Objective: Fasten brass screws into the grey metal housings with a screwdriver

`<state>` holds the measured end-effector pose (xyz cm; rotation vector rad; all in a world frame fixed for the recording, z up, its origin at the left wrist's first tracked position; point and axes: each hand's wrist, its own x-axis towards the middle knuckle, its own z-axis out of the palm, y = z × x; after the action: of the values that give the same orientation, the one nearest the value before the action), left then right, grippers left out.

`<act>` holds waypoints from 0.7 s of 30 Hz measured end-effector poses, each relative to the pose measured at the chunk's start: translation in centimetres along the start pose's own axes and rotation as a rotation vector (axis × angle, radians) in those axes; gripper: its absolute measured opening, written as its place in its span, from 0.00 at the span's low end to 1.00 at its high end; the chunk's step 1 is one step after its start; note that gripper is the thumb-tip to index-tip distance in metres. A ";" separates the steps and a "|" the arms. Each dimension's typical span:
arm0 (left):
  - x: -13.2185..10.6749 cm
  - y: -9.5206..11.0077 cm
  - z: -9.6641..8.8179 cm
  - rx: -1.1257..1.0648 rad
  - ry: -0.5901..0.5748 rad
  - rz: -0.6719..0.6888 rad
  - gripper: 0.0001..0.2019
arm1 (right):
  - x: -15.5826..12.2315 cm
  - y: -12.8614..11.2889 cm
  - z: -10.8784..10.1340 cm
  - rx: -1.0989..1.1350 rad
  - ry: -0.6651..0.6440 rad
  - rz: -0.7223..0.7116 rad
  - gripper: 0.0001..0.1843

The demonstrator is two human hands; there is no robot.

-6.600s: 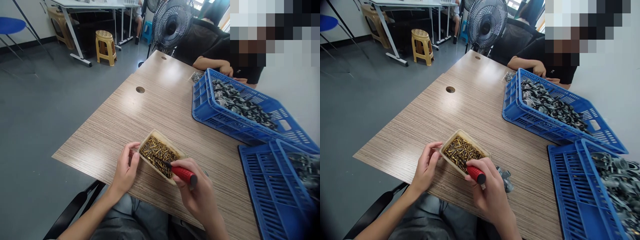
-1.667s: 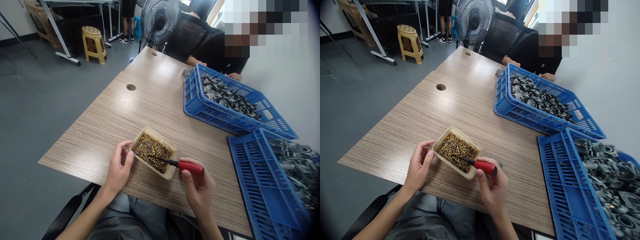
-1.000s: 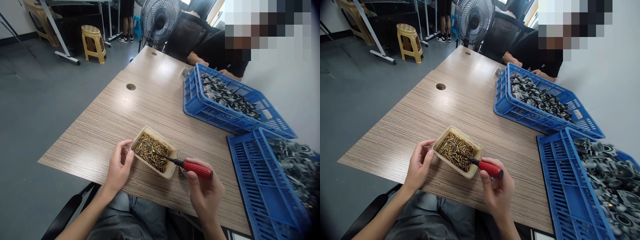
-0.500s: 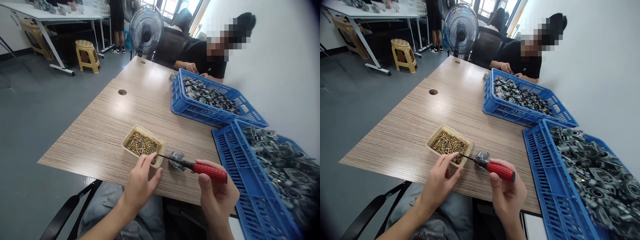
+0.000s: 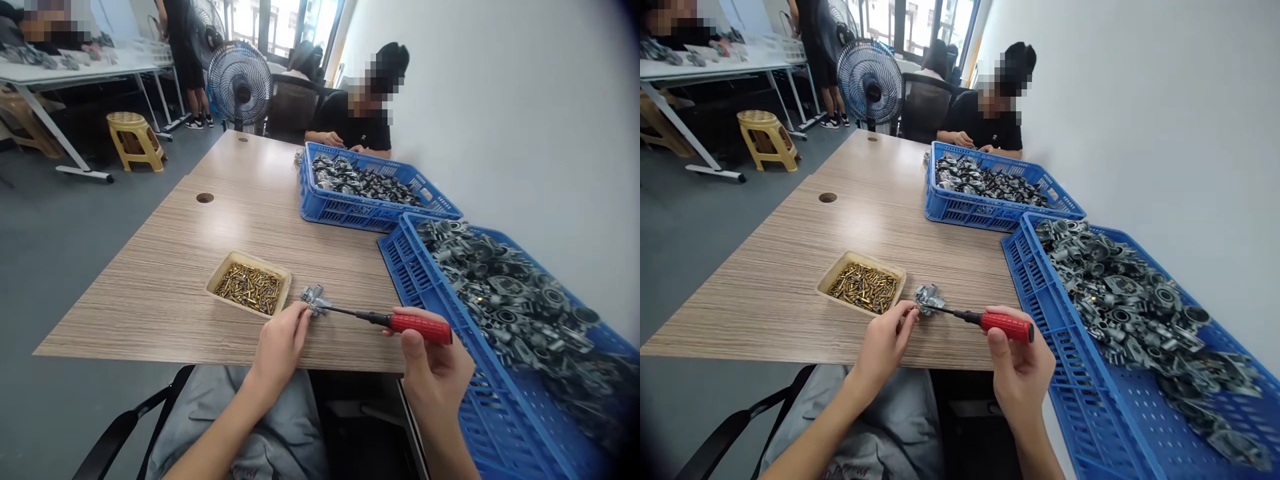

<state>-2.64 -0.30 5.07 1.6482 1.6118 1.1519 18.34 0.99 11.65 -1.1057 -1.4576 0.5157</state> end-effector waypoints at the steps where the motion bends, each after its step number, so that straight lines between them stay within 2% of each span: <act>1: 0.0 0.0 -0.1 0.027 -0.020 0.002 0.10 | 0.0 0.9 -0.3 0.033 0.014 0.018 0.14; 4: 0.2 0.1 -0.3 0.132 -0.077 0.009 0.12 | 0.1 4.4 -0.8 0.164 0.089 0.116 0.16; 10: 0.8 0.7 0.1 0.357 -0.160 0.021 0.14 | 1.1 11.0 -0.9 0.495 0.263 0.460 0.27; 16: 1.4 0.4 1.3 0.439 -0.147 -0.005 0.14 | 1.2 14.4 -2.2 0.667 0.338 0.650 0.30; 21: 1.9 -0.5 1.5 0.455 -0.122 0.017 0.16 | 1.1 16.0 -3.1 0.712 0.307 0.674 0.28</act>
<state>-1.75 1.89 4.30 1.9685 1.8773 0.7041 26.74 8.34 -0.23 -1.0022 -0.5153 1.1698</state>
